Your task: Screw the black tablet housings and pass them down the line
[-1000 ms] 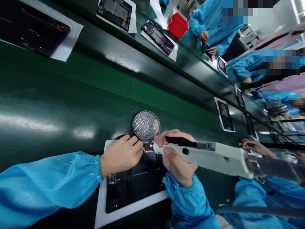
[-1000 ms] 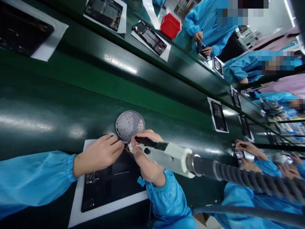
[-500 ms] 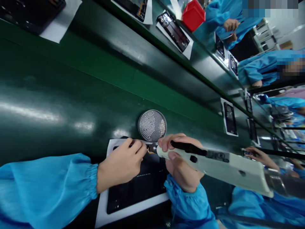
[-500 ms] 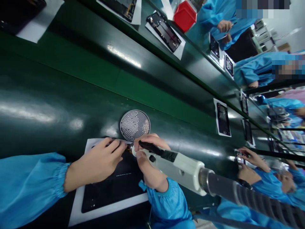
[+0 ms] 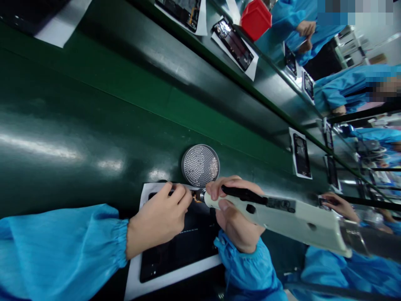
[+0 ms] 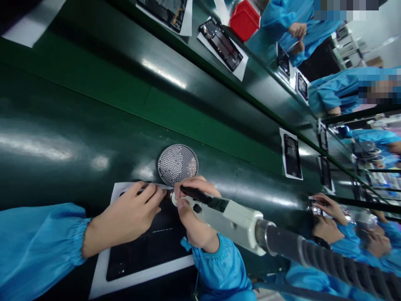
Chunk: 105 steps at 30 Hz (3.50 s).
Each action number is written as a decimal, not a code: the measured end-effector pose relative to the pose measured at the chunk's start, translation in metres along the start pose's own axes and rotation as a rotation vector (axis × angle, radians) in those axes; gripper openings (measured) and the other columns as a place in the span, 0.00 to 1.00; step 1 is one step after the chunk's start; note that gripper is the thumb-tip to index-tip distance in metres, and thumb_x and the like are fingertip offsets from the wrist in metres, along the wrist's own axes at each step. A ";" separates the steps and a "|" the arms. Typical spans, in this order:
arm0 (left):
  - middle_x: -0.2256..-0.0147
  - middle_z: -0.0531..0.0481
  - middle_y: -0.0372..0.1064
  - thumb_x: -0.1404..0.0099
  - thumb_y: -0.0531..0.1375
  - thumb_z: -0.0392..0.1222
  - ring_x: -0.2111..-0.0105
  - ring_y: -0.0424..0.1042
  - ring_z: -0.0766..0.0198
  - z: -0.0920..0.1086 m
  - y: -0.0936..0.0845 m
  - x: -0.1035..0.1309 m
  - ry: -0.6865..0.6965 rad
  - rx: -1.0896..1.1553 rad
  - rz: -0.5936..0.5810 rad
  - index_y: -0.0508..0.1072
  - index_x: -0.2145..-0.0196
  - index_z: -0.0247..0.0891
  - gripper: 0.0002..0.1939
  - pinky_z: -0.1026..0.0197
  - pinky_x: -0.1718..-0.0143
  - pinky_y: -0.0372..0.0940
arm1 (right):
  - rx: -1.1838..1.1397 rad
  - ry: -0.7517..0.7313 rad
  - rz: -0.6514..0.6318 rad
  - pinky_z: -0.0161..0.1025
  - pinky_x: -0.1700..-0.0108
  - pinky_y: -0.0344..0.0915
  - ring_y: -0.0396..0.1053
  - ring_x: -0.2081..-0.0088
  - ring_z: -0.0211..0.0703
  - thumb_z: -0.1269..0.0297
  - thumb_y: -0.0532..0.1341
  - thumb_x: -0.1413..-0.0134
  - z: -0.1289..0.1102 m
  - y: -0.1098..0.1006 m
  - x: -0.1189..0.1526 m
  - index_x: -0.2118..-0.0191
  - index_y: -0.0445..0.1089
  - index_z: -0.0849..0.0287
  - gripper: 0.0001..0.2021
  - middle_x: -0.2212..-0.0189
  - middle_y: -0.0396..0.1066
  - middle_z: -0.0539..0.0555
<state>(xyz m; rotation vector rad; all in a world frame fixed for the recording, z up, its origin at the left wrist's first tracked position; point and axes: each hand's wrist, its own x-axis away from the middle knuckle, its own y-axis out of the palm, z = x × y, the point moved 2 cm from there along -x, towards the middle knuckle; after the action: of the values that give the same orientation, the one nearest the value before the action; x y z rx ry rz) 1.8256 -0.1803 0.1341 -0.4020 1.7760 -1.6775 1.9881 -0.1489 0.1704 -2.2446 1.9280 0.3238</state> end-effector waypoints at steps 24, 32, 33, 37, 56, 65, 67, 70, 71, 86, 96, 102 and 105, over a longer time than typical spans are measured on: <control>0.51 0.33 0.73 0.29 0.53 0.32 0.54 0.72 0.46 -0.002 0.005 0.005 0.065 0.028 0.108 0.75 0.48 0.23 0.17 0.47 0.54 0.62 | -0.019 -0.187 0.224 0.46 0.65 0.69 0.70 0.71 0.41 0.75 0.64 0.51 -0.006 -0.003 -0.037 0.59 0.74 0.53 0.13 0.72 0.69 0.48; 0.51 0.33 0.73 0.28 0.55 0.34 0.54 0.72 0.48 -0.001 0.006 0.004 0.047 0.071 0.130 0.76 0.51 0.24 0.14 0.48 0.53 0.61 | 0.010 -0.059 0.323 0.46 0.62 0.71 0.70 0.71 0.40 0.73 0.64 0.53 0.017 -0.005 -0.049 0.61 0.72 0.54 0.12 0.75 0.69 0.46; 0.51 0.34 0.73 0.29 0.56 0.34 0.54 0.72 0.48 -0.001 0.007 0.004 0.032 0.079 0.129 0.76 0.51 0.24 0.14 0.48 0.53 0.61 | 0.010 -0.054 0.328 0.46 0.62 0.71 0.70 0.71 0.40 0.73 0.64 0.54 0.017 -0.006 -0.048 0.61 0.72 0.54 0.12 0.75 0.69 0.46; 0.50 0.35 0.73 0.31 0.58 0.34 0.51 0.71 0.46 0.001 0.008 0.004 -0.017 0.095 0.109 0.75 0.50 0.24 0.15 0.48 0.51 0.60 | 0.000 -0.045 0.334 0.45 0.63 0.70 0.70 0.72 0.40 0.73 0.65 0.55 0.018 -0.005 -0.050 0.62 0.72 0.55 0.12 0.76 0.69 0.46; 0.51 0.36 0.74 0.31 0.58 0.35 0.51 0.71 0.46 0.000 0.010 0.004 -0.009 0.070 0.109 0.76 0.50 0.25 0.15 0.48 0.52 0.62 | 0.028 -0.021 0.334 0.44 0.65 0.70 0.70 0.73 0.40 0.70 0.66 0.54 0.024 -0.004 -0.054 0.64 0.69 0.55 0.10 0.77 0.70 0.46; 0.52 0.33 0.75 0.31 0.58 0.32 0.53 0.73 0.44 0.000 0.011 0.008 -0.004 0.053 0.156 0.77 0.52 0.24 0.14 0.45 0.51 0.63 | -0.024 -0.134 0.220 0.46 0.65 0.69 0.69 0.70 0.42 0.70 0.63 0.49 -0.013 -0.007 -0.032 0.55 0.73 0.52 0.14 0.73 0.66 0.48; 0.53 0.31 0.75 0.32 0.58 0.32 0.53 0.74 0.43 0.000 0.010 0.008 -0.016 0.058 0.182 0.77 0.53 0.23 0.13 0.44 0.51 0.64 | 0.001 -0.127 0.149 0.47 0.65 0.69 0.69 0.69 0.43 0.71 0.63 0.47 -0.022 -0.006 -0.019 0.54 0.73 0.52 0.15 0.71 0.66 0.49; 0.53 0.29 0.75 0.32 0.58 0.31 0.52 0.74 0.42 0.000 0.009 0.008 -0.026 0.063 0.201 0.77 0.54 0.22 0.13 0.44 0.52 0.64 | 0.028 -0.065 0.052 0.48 0.64 0.68 0.69 0.67 0.44 0.74 0.62 0.46 -0.022 -0.002 -0.003 0.52 0.72 0.52 0.16 0.69 0.68 0.50; 0.53 0.29 0.75 0.32 0.57 0.31 0.52 0.74 0.42 0.000 0.009 0.007 -0.030 0.064 0.202 0.77 0.54 0.22 0.13 0.44 0.52 0.65 | 0.034 -0.047 0.028 0.48 0.63 0.68 0.69 0.67 0.44 0.74 0.61 0.46 -0.020 0.000 0.001 0.51 0.72 0.52 0.17 0.69 0.68 0.50; 0.57 0.30 0.77 0.30 0.55 0.31 0.55 0.76 0.43 -0.001 0.006 0.004 -0.041 0.052 0.222 0.78 0.57 0.21 0.13 0.46 0.56 0.66 | 0.068 0.004 -0.021 0.46 0.64 0.70 0.70 0.66 0.43 0.77 0.60 0.45 -0.001 0.011 0.002 0.52 0.71 0.50 0.18 0.67 0.68 0.50; 0.56 0.30 0.76 0.30 0.55 0.32 0.55 0.75 0.42 0.000 0.007 0.004 -0.055 0.048 0.244 0.78 0.57 0.21 0.14 0.46 0.54 0.66 | 0.054 -0.013 -0.016 0.45 0.64 0.69 0.71 0.65 0.43 0.75 0.60 0.43 0.006 0.013 0.001 0.54 0.70 0.51 0.13 0.66 0.68 0.49; 0.57 0.31 0.75 0.30 0.54 0.32 0.54 0.73 0.44 0.000 0.012 0.007 -0.077 0.050 0.237 0.77 0.59 0.23 0.12 0.47 0.54 0.67 | 0.106 -0.004 0.014 0.47 0.61 0.71 0.70 0.66 0.44 0.72 0.62 0.43 0.018 0.015 0.005 0.60 0.69 0.53 0.07 0.68 0.68 0.50; 0.55 0.32 0.72 0.32 0.54 0.34 0.53 0.70 0.45 -0.004 0.014 0.011 -0.099 0.102 0.182 0.76 0.59 0.26 0.12 0.47 0.53 0.68 | 0.191 -0.006 0.072 0.44 0.62 0.72 0.71 0.67 0.43 0.70 0.64 0.43 0.023 0.019 0.002 0.63 0.71 0.55 0.03 0.69 0.71 0.51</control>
<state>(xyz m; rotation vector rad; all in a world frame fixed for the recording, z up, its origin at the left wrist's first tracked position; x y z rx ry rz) 1.8178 -0.1823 0.1177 -0.2647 1.5980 -1.5842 1.9682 -0.1478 0.1481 -2.0561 1.9493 0.1484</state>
